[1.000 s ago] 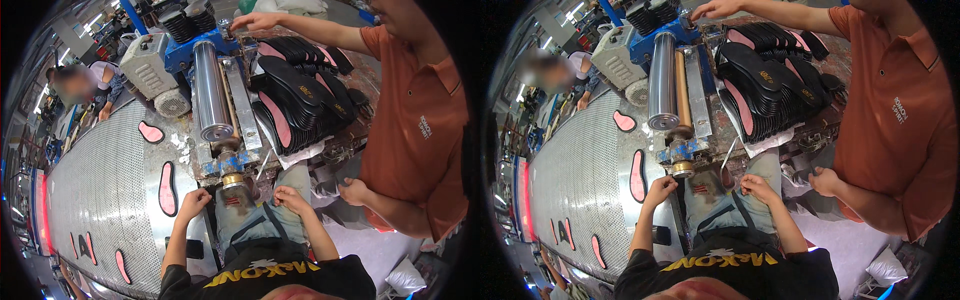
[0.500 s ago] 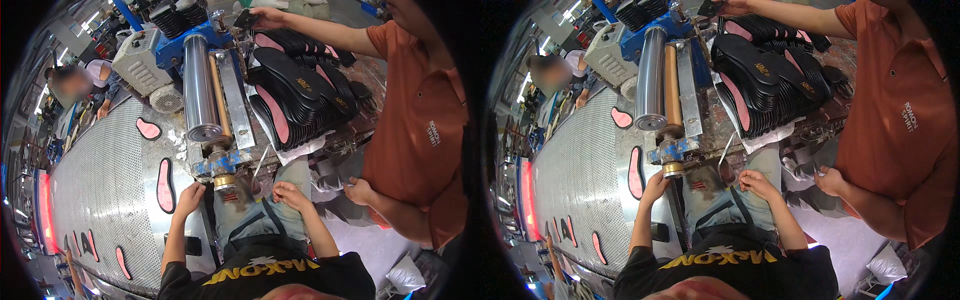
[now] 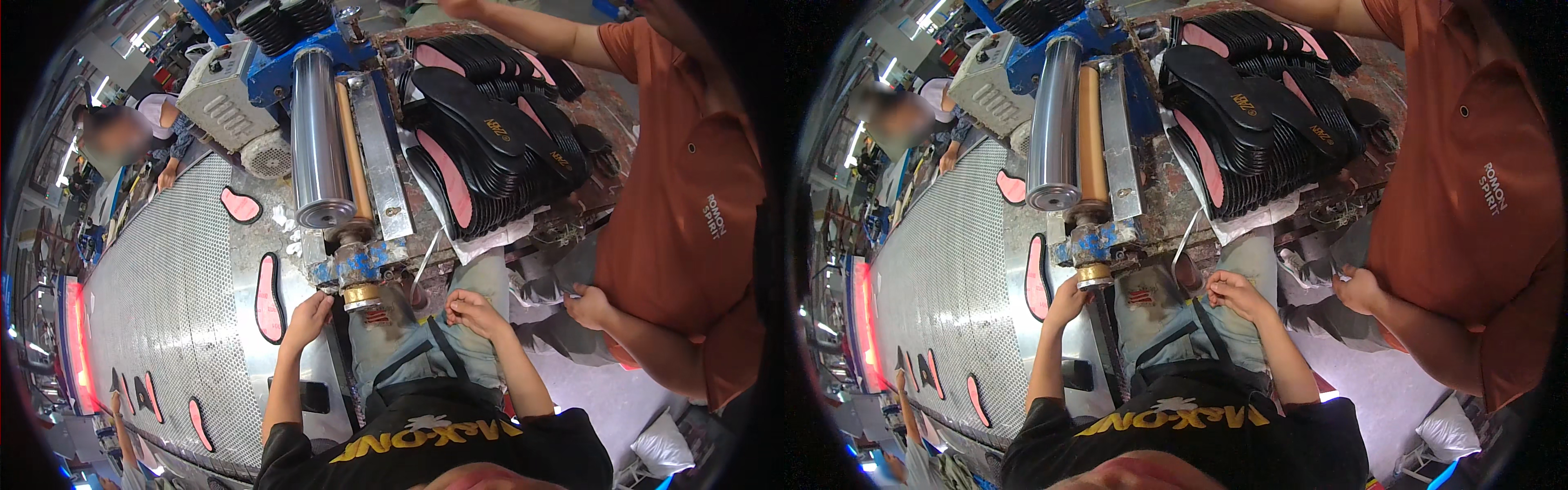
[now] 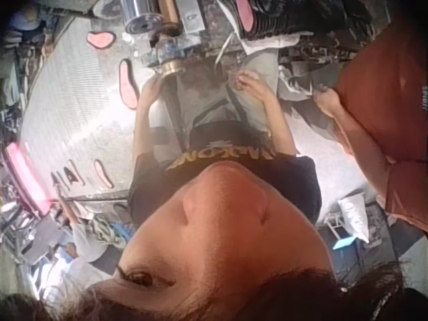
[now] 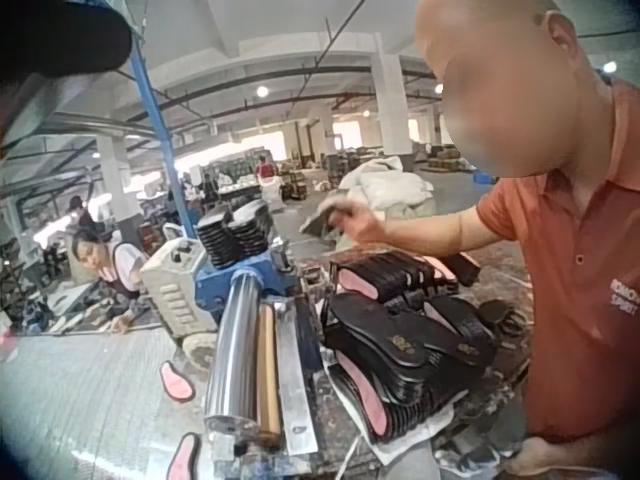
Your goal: Apply adhesive to shoe insoles and place them on a conveyor belt for processing.
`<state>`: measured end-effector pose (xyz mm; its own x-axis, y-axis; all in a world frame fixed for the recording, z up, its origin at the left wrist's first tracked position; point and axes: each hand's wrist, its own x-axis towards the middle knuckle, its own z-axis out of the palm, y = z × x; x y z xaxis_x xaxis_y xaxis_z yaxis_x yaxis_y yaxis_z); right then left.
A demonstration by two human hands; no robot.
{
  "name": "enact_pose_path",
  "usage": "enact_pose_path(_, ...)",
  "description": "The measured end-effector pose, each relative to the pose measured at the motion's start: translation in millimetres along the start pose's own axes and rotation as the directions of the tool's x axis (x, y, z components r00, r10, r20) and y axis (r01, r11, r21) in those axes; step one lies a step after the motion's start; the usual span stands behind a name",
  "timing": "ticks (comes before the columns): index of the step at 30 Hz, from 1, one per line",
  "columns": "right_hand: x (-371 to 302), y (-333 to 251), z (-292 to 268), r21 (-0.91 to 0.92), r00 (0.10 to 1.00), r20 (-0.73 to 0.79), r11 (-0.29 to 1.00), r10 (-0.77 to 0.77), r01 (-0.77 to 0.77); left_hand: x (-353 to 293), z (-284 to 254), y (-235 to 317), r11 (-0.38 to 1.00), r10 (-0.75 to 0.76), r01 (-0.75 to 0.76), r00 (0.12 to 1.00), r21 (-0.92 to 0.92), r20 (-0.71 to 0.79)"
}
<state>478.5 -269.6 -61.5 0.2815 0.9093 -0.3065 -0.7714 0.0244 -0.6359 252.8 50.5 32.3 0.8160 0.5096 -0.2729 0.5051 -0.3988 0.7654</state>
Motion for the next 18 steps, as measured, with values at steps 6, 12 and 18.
enact_pose_path(6,-0.9,-1.4,1.7,0.003,1.000,-0.003,1.000,0.004,-0.004,-1.4,-2.0,4.3,0.999,0.012,-0.012,1.000,0.042,0.000)
enact_pose_path(12,-0.7,-0.2,-1.2,0.007,1.000,0.001,1.000,0.012,-0.012,-1.7,-0.3,3.7,0.998,0.028,-0.026,0.999,0.062,-0.020)
enact_pose_path(18,-0.8,-0.6,0.1,0.003,1.000,-0.001,1.000,0.001,-0.001,-2.2,-0.8,6.0,0.997,0.027,-0.025,0.999,0.071,-0.026)
